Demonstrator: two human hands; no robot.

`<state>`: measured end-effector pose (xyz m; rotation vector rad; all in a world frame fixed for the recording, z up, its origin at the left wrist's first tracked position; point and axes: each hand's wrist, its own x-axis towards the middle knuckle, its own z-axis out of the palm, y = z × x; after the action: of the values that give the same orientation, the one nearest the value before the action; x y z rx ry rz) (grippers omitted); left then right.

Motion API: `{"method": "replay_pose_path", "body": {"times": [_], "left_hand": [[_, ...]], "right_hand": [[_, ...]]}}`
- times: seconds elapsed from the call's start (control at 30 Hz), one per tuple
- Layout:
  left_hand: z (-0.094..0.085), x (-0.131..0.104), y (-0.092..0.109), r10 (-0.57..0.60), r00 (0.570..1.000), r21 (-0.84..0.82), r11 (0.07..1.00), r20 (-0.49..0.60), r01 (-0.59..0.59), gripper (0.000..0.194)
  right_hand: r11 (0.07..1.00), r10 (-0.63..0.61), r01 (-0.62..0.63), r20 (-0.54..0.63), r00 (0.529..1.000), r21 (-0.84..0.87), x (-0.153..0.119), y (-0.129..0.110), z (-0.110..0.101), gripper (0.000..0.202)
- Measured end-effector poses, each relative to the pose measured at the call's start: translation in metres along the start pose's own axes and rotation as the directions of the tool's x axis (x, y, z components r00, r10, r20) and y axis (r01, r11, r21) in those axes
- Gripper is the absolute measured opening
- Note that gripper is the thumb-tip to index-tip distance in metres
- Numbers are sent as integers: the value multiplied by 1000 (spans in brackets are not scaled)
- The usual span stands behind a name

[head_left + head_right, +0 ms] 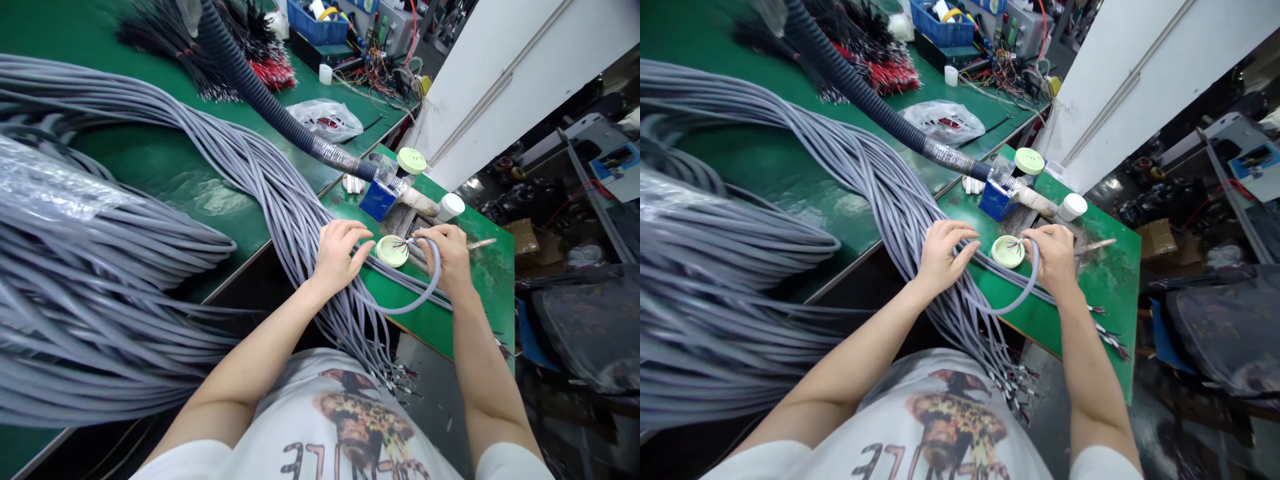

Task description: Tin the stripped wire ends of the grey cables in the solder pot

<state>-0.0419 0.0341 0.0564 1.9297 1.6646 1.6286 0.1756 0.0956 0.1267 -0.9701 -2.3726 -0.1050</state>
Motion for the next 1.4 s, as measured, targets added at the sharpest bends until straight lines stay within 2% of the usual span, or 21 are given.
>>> {"method": "replay_pose_path", "body": {"times": [0.13, 0.27, 0.47, 0.67, 0.9, 1.1, 1.27, 1.4], "left_hand": [[3, -18, -9, -47, 998, -10, 999, 33, 47, 15], [8, -23, -15, -48, 997, -17, 999, 60, 49, 15], [15, -11, -10, 34, 995, 27, 999, 91, -37, 17], [22, 9, 1, 108, 976, 127, 983, 191, -133, 23], [27, 5, -1, 170, 955, 152, 966, 241, -210, 24], [22, -4, -2, 73, 970, 166, 980, 230, -113, 23], [12, -12, -5, 8, 987, 107, 994, 163, -25, 20], [11, -20, -11, -32, 986, 83, 996, 166, 19, 18]], "right_hand": [[1000, 5, -5, 37, 999, 3, 2, 10, 8, 17], [1000, -5, 6, 60, 998, -17, 7, 13, 10, 17], [999, -35, 35, 65, 997, 5, 11, -3, 0, 17], [996, -90, 89, 61, 994, 25, 11, -26, -15, 16], [993, -120, 119, 13, 993, 19, 8, -33, -18, 17], [997, -75, 74, -31, 997, -25, 8, -20, -19, 15], [998, -34, 35, 10, 999, -45, 8, -6, -9, 16], [998, -37, 39, 52, 998, -50, 11, 1, 1, 17]]}}
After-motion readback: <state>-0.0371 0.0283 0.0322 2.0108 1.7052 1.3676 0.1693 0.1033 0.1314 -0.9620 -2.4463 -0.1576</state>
